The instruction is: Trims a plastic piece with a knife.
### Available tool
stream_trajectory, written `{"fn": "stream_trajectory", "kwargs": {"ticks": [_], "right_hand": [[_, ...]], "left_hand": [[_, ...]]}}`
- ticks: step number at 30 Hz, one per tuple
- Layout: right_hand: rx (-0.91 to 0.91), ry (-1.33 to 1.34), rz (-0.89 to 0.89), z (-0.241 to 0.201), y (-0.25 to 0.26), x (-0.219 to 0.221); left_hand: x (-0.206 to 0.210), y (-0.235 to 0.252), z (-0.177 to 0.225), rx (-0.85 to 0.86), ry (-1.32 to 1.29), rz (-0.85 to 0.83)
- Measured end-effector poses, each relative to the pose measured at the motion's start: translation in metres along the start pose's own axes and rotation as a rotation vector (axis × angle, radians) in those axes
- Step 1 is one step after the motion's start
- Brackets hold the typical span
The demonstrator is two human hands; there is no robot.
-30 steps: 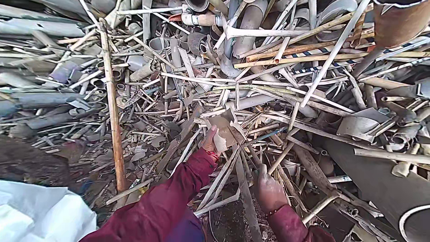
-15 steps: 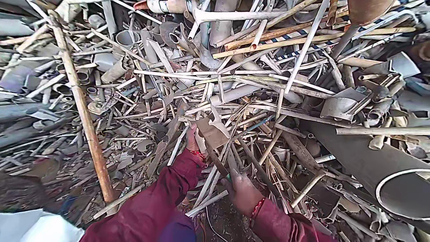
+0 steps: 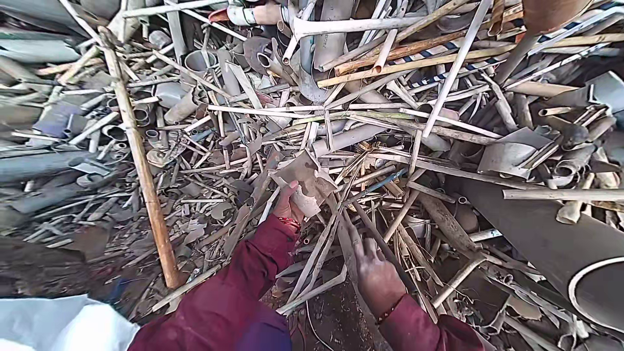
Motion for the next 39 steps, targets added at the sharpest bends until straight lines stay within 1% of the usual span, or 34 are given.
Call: {"fn": "stream_trajectory", "kwargs": {"ticks": [2,3,4,5,6,8,9,10,11,12,13,14,15,17,18,19,20,21,22,23,24,26,27,28,30,31,32,33,35,36,37,39], "right_hand": [[0.015,-0.052,0.33,0.012,0.007,0.007],[-0.002,-0.064,0.466,0.015,0.01,0.012],[-0.027,-0.059,0.56,0.016,0.012,0.016],[-0.047,-0.031,0.571,0.014,0.013,0.018],[-0.065,0.018,0.469,0.011,0.013,0.017],[-0.102,0.083,0.088,0.009,0.015,0.004],[-0.112,0.09,-0.025,0.01,0.016,-0.003],[-0.09,0.061,-0.039,0.012,0.016,-0.008],[-0.051,0.042,0.04,0.014,0.015,-0.011],[-0.033,0.049,0.196,0.018,0.015,-0.009],[-0.043,0.057,0.311,0.021,0.015,-0.007],[-0.082,0.087,0.357,0.023,0.016,-0.005],[-0.133,0.132,0.292,0.024,0.018,-0.004],[-0.251,0.191,0.071,0.024,0.023,-0.003],[-0.255,0.156,0.039,0.022,0.024,-0.004],[-0.231,0.126,0.127,0.022,0.022,-0.003],[-0.215,0.15,0.338,0.023,0.023,0.002],[-0.176,0.202,0.501,0.024,0.025,0.006],[-0.138,0.245,0.573,0.023,0.027,0.008],[-0.148,0.278,0.607,0.022,0.028,0.011],[-0.196,0.309,0.563,0.02,0.028,0.013],[-0.359,0.331,0.377,0.02,0.027,0.014],[-0.425,0.311,0.386,0.021,0.029,0.015],[-0.451,0.277,0.484,0.023,0.031,0.017],[-0.375,0.234,0.754,0.027,0.041,0.022],[-0.32,0.273,0.791,0.028,0.042,0.022],[-0.304,0.317,0.788,0.027,0.042,0.024],[-0.33,0.366,0.737,0.025,0.04,0.025],[-0.458,0.422,0.542,0.022,0.037,0.026],[-0.499,0.406,0.522,0.021,0.037,0.026],[-0.489,0.372,0.553,0.019,0.036,0.027],[-0.34,0.297,0.64,0.017,0.036,0.024]], "left_hand": [[0.005,-0.003,0.005,-0.038,0.048,-0.013],[0.008,-0.004,0.007,-0.047,0.065,-0.025],[0.01,-0.005,0.01,-0.053,0.068,-0.035],[0.012,-0.007,0.012,-0.056,0.067,-0.038],[0.013,-0.007,0.015,-0.057,0.076,-0.035],[0.011,-0.006,0.015,-0.053,0.107,-0.01],[0.008,-0.005,0.014,-0.065,0.114,-0.003],[0.005,-0.004,0.014,-0.08,0.105,0.003],[0.001,-0.002,0.013,-0.089,0.095,-0.008],[-0.002,-0.001,0.013,-0.084,0.096,-0.044],[-0.006,0.001,0.013,-0.066,0.102,-0.09],[-0.009,0.002,0.013,-0.042,0.099,-0.13],[-0.012,0.004,0.014,-0.014,0.088,-0.164],[-0.018,0.005,0.014,0.041,0.084,-0.218],[-0.02,0.005,0.014,0.06,0.097,-0.236],[-0.021,0.005,0.013,0.056,0.099,-0.237],[-0.023,0.004,0.012,0.035,0.094,-0.233],[-0.022,0.003,0.011,0.006,0.1,-0.226],[-0.021,0.0,0.011,-0.022,0.086,-0.235],[-0.02,-0.002,0.01,-0.042,0.041,-0.259],[-0.02,-0.005,0.009,-0.052,-0.006,-0.284],[-0.024,-0.008,0.007,-0.061,-0.076,-0.354],[-0.027,-0.007,0.005,-0.053,-0.105,-0.403],[-0.031,-0.007,0.004,-0.035,-0.129,-0.451],[-0.033,-0.005,0.004,0.006,-0.154,-0.529],[-0.032,-0.005,0.004,0.011,-0.169,-0.542],[-0.03,-0.007,0.005,0.008,-0.185,-0.531],[-0.028,-0.008,0.005,0.002,-0.199,-0.5],[-0.025,-0.01,0.007,-0.011,-0.178,-0.443],[-0.024,-0.011,0.009,-0.031,-0.142,-0.394],[-0.023,-0.011,0.011,-0.055,-0.106,-0.35],[-0.02,-0.011,0.014,-0.083,-0.054,-0.304]]}}
Point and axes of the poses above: each hand's wrist, its own y-axis towards the middle knuckle, its own x-axis out of the palm, z = x × y, the point moved 1 cm from there along y, towards the middle knuckle, and after that the axes turned 11 degrees about x, right-handed, at the moved point
